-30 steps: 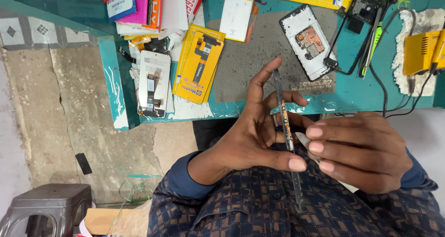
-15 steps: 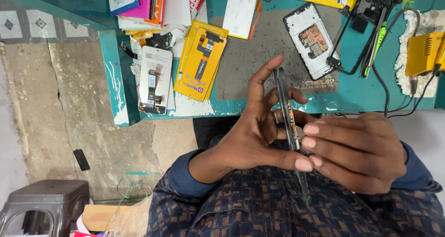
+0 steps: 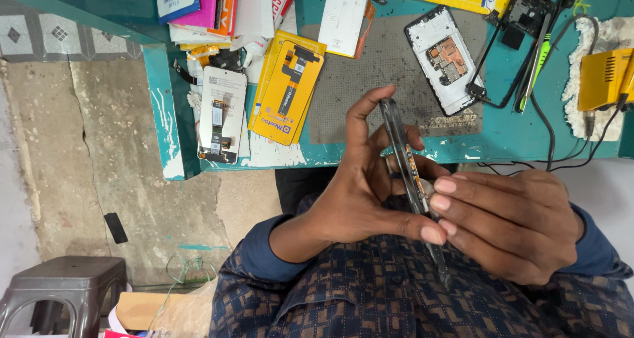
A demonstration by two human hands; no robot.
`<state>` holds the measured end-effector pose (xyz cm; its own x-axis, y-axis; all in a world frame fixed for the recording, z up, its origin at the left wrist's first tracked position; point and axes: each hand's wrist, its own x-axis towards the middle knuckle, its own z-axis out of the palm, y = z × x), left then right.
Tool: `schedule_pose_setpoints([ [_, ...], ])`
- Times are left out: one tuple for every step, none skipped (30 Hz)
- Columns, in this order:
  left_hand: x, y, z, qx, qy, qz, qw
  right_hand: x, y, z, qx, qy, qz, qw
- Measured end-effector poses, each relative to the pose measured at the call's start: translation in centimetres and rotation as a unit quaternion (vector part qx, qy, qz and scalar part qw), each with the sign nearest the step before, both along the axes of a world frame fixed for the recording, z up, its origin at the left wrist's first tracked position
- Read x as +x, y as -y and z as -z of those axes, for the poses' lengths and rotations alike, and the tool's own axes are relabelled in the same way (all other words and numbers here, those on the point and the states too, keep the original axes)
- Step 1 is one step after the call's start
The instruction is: The person disassembles a mobile phone by removing the back cover and internal components. They use a heat gun to soften adhesive and a metal prying tool to separate parts. The person then places the phone frame on the workbench and handles a new battery package.
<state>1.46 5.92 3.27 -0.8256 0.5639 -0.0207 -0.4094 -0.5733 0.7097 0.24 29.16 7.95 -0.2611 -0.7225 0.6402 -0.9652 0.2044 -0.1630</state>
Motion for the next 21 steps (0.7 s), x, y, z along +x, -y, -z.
schedule_pose_setpoints([
  [0.0, 0.0, 0.0, 0.0, -0.002, -0.003, 1.0, 0.1, 0.0, 0.0, 0.0, 0.003, 0.001, 1.0],
  [0.0, 0.0, 0.0, -0.004, -0.007, -0.006, 1.0, 0.1, 0.0, -0.1, -0.001, 0.006, 0.003, 1.0],
  [0.0, 0.0, -0.1, -0.007, -0.007, -0.008, 1.0, 0.1, 0.0, -0.1, -0.001, 0.009, 0.004, 1.0],
  [0.0, 0.1, -0.1, -0.009, -0.007, -0.01, 1.0, 0.2, 0.0, -0.1, 0.004, 0.011, 0.005, 1.0],
  [0.0, 0.0, -0.2, -0.011, -0.003, -0.011, 1.0, 0.1, 0.0, -0.2, 0.009, 0.012, 0.006, 1.0],
  [0.0, 0.0, -0.2, -0.012, 0.0, -0.012, 1.0, 0.1, 0.0, -0.3, 0.014, 0.013, 0.006, 1.0],
  [0.0, 0.0, -0.3, -0.012, 0.003, -0.012, 1.0, 0.1, 0.0, -0.4, 0.017, 0.019, 0.007, 1.0],
  [0.0, -0.1, -0.3, -0.013, 0.005, -0.013, 1.0, 0.1, 0.0, -0.4, 0.019, 0.024, 0.008, 0.999],
  [0.0, -0.1, -0.3, -0.013, 0.006, -0.013, 1.0, 0.1, 0.0, -0.6, 0.022, 0.03, 0.009, 0.999],
  [0.0, -0.1, -0.3, -0.014, 0.007, -0.014, 1.0, 0.0, 0.0, -0.7, 0.024, 0.027, 0.004, 0.999],
  [-0.1, -0.1, -0.3, -0.014, 0.006, -0.013, 1.0, -0.1, 0.1, -0.8, 0.025, 0.023, 0.0, 0.999],
  [0.0, -0.1, -0.3, -0.015, 0.005, -0.014, 1.0, -0.1, 0.1, -1.0, 0.027, 0.02, -0.005, 0.999],
  [0.0, -0.1, -0.3, -0.015, 0.004, -0.015, 1.0, -0.1, 0.0, -1.2, 0.036, 0.038, 0.0, 0.999],
  [0.0, -0.1, -0.3, -0.017, 0.001, -0.018, 1.0, 0.0, -0.1, -1.5, 0.044, 0.056, 0.004, 0.997],
  [0.0, -0.1, -0.3, -0.016, -0.001, -0.02, 1.0, 0.1, -0.1, -1.7, 0.053, 0.073, 0.009, 0.996],
  [0.0, -0.1, -0.3, -0.016, -0.003, -0.022, 1.0, 0.1, -0.1, -1.7, 0.053, 0.072, 0.009, 0.996],
  [0.0, -0.1, -0.3, -0.014, -0.004, -0.023, 1.0, 0.1, -0.1, -1.7, 0.054, 0.071, 0.009, 0.996],
  [0.0, -0.1, -0.3, -0.016, -0.005, -0.023, 1.0, 0.1, -0.2, -1.7, 0.055, 0.069, 0.01, 0.996],
  [0.0, -0.1, -0.3, -0.017, -0.006, -0.023, 1.0, 0.1, -0.2, -1.6, 0.051, 0.069, 0.009, 0.996],
  [0.0, -0.1, -0.3, -0.023, -0.005, -0.023, 0.999, 0.1, -0.1, -1.4, 0.047, 0.068, 0.009, 0.997],
  [0.0, -0.1, -0.3, -0.028, -0.005, -0.023, 0.999, 0.1, -0.1, -1.2, 0.043, 0.068, 0.008, 0.997],
])
